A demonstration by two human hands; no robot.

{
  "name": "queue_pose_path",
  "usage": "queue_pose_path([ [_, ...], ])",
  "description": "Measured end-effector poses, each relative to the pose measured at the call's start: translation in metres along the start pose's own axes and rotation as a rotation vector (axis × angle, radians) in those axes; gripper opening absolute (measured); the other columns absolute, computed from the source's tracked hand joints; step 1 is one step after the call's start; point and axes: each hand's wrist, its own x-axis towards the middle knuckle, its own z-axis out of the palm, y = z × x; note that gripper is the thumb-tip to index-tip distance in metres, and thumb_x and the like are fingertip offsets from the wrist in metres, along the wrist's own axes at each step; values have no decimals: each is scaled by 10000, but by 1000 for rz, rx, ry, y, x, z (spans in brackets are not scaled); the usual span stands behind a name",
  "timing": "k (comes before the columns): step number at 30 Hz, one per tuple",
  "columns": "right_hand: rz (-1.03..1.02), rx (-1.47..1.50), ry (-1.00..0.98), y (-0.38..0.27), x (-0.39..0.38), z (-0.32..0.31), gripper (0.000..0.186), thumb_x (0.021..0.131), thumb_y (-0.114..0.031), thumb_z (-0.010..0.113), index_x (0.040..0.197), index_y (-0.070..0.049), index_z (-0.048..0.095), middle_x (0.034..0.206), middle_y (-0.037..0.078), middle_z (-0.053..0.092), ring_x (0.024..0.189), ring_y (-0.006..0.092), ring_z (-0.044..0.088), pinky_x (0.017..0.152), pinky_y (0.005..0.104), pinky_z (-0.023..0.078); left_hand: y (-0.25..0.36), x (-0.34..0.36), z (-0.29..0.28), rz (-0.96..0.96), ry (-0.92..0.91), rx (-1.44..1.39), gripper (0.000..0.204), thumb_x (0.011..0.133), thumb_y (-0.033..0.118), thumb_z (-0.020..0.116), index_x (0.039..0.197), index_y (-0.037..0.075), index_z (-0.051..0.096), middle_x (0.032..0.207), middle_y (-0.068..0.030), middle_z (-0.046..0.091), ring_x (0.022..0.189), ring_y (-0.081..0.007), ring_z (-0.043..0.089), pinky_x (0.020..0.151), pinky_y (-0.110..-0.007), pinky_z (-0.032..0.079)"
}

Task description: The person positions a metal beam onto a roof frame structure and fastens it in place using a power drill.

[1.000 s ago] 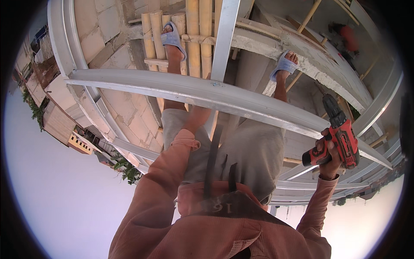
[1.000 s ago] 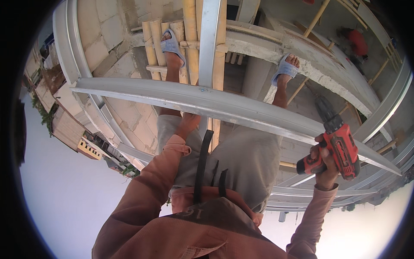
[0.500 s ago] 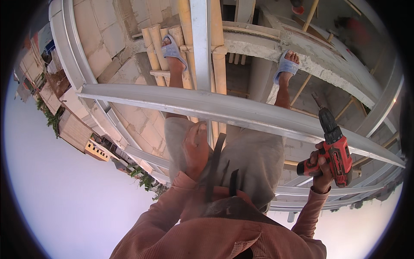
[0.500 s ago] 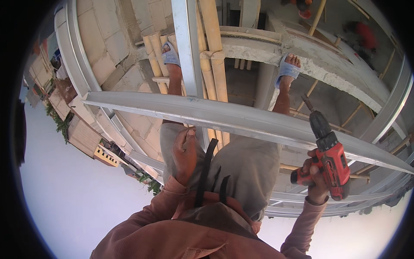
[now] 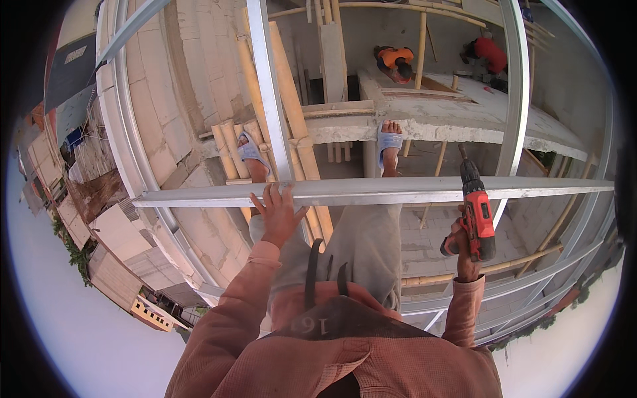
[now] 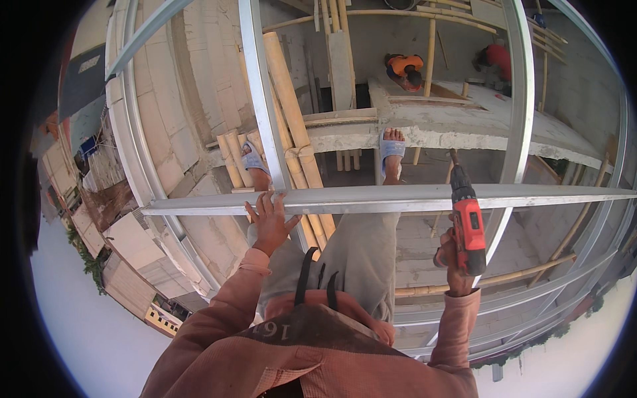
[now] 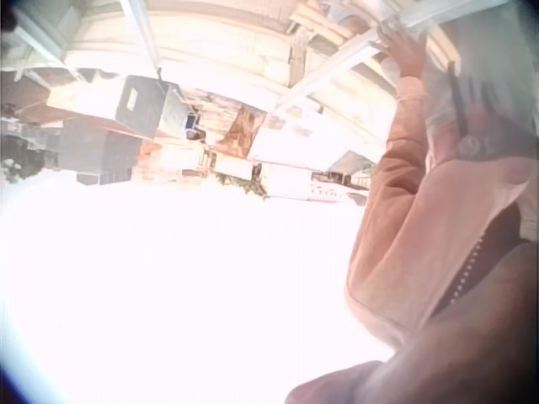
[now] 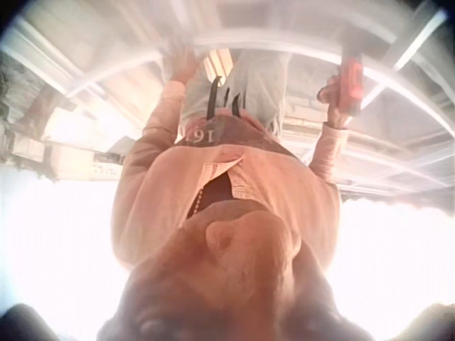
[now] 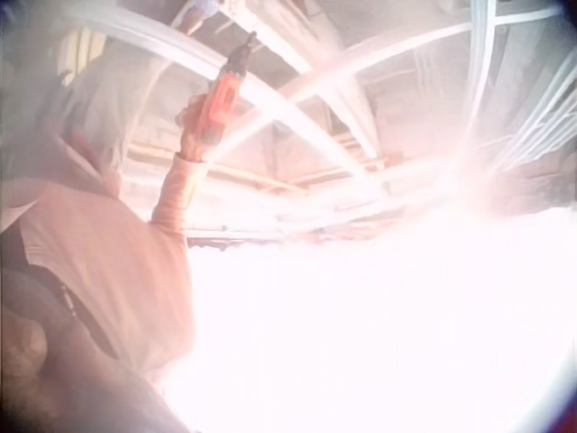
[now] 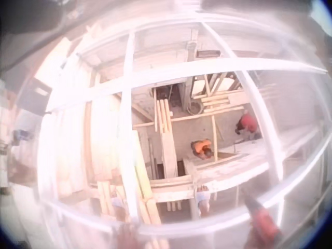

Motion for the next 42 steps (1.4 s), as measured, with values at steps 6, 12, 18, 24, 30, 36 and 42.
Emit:
queue_pose_path([
  [6,-112,-38,112,0,-3,-27,350,956,-79,693,1293,-29,615,863,-14,560,659,66,512,557,244,410,-6,4,14,-75,-88,110,865,911,371,734,1587,103,265,1615,-235,185,1534,-459,111,1150,-789,8],
  [12,-178,-39,174,27,18,-81,237,952,-130,716,1151,-38,627,888,-4,589,718,83,548,603,270,460,-12,7,8,-178,-202,63,884,922,339,688,1623,159,180,1662,-208,111,1564,-430,45,1173,-767,-19],
  [18,-42,397,33,43,82,-149,336,935,-205,720,1219,-46,635,1095,97,693,732,133,625,659,310,546,-11,16,-1,-205,-296,61,895,940,351,712,1622,188,157,1674,-190,34,1566,-431,13,1180,-758,-13],
  [24,106,913,-270,96,140,-180,478,994,-443,661,1280,-68,577,1053,115,694,650,152,610,615,352,565,-22,17,3,-165,-247,47,903,929,302,738,1618,173,169,1659,-196,76,1562,-444,30,1167,-777,24],
  [30,184,879,-263,109,158,-178,465,995,-443,666,1271,-80,574,1036,106,698,636,156,613,636,367,576,-18,12,5,-172,-210,81,865,942,323,720,1610,154,198,1634,-214,157,1553,-442,82,1154,-786,45],
  [36,222,804,-286,108,165,-173,489,1002,-483,644,1279,-87,568,1034,104,699,645,153,619,645,364,573,-14,17,4,-137,-197,81,867,937,325,728,1608,162,204,1632,-208,170,1550,-429,103,1151,-785,42],
  [42,273,782,-305,101,166,-172,513,1002,-525,627,1283,-100,571,1029,99,702,636,150,619,597,342,551,-21,12,12,-141,-167,61,882,927,282,744,1609,183,193,1642,-208,150,1552,-428,93,1155,-779,41],
])
